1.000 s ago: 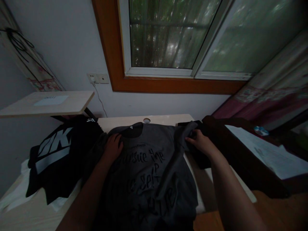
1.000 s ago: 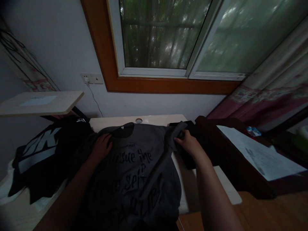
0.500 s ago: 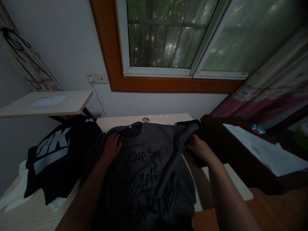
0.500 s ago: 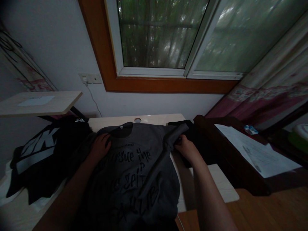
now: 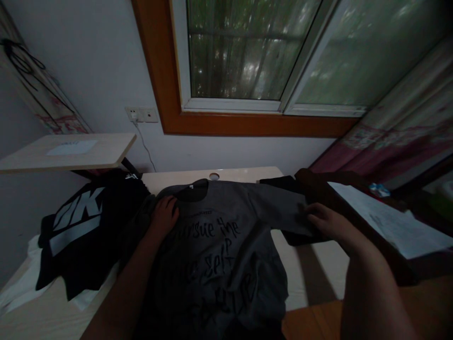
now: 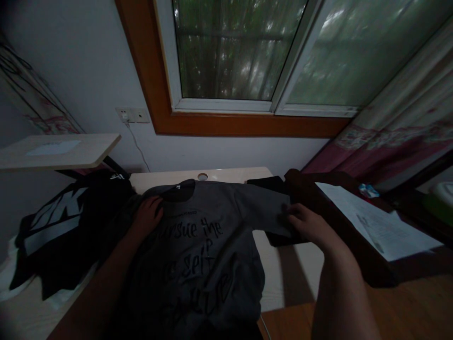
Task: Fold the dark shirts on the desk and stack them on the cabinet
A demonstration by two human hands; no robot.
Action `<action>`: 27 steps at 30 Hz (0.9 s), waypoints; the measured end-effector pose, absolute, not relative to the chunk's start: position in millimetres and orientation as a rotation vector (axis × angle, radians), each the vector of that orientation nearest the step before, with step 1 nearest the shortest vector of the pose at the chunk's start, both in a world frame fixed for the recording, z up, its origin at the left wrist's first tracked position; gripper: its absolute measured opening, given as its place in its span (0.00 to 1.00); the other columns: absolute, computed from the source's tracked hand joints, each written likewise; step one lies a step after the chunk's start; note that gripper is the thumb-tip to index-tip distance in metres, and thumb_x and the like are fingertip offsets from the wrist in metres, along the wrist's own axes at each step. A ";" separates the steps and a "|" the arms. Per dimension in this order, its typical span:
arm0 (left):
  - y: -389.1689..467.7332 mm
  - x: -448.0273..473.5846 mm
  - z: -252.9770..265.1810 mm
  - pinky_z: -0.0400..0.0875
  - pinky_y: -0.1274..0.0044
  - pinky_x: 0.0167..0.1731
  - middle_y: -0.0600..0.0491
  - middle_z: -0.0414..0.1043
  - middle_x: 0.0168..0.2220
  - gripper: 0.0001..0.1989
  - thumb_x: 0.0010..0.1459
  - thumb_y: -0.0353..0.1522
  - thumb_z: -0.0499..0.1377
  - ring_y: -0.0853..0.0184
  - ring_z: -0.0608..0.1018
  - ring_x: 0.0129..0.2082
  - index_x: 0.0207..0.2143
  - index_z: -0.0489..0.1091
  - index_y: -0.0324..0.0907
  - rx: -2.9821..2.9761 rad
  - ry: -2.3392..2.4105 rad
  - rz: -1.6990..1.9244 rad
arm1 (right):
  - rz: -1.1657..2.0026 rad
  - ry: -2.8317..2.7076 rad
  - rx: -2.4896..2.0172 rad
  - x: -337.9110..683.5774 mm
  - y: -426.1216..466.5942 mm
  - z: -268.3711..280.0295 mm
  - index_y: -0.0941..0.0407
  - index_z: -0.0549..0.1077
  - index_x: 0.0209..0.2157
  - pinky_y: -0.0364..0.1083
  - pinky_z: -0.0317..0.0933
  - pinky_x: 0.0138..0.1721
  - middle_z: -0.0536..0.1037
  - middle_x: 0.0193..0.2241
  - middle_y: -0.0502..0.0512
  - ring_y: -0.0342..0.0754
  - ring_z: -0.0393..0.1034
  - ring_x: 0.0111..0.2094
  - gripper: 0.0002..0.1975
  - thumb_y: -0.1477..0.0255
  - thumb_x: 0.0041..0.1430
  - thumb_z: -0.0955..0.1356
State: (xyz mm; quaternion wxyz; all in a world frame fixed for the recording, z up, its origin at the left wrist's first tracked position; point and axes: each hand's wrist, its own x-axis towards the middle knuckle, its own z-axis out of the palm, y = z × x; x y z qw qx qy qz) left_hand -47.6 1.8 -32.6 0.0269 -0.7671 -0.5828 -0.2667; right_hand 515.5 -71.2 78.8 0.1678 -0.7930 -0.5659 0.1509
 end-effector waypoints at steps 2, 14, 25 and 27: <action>1.8 -47.6 -32.3 0.67 0.57 0.61 0.41 0.72 0.56 0.19 0.63 0.34 0.52 0.51 0.73 0.57 0.54 0.72 0.41 -2.366 -1.794 -0.822 | 0.447 -1.635 -2.342 521.8 -68.2 71.8 0.51 0.78 0.38 0.48 0.65 0.27 0.77 0.22 0.52 0.52 0.73 0.23 0.13 0.60 0.54 0.68; 1.0 -47.8 -31.8 0.66 0.57 0.62 0.39 0.71 0.57 0.20 0.64 0.35 0.51 0.49 0.72 0.59 0.53 0.73 0.38 -2.383 -1.811 -0.796 | 0.057 -1.406 -2.501 490.2 -25.4 43.5 0.63 0.61 0.64 0.59 0.67 0.48 0.73 0.52 0.79 0.69 0.75 0.48 0.41 0.49 0.59 0.68; -3.1 -46.8 -28.7 0.66 0.57 0.62 0.41 0.71 0.59 0.20 0.65 0.34 0.51 0.51 0.72 0.60 0.54 0.73 0.39 -2.400 -1.773 -0.756 | 0.152 -1.276 -2.272 507.1 -27.3 40.6 0.56 0.64 0.62 0.55 0.66 0.47 0.77 0.50 0.68 0.64 0.74 0.50 0.32 0.58 0.60 0.68; -6.7 -45.5 -24.6 0.67 0.58 0.61 0.43 0.72 0.59 0.19 0.66 0.34 0.51 0.53 0.73 0.59 0.55 0.72 0.40 -2.427 -1.760 -0.767 | 0.084 -1.268 -2.252 506.8 -30.4 45.9 0.57 0.66 0.60 0.55 0.66 0.47 0.77 0.49 0.68 0.63 0.74 0.50 0.29 0.61 0.60 0.68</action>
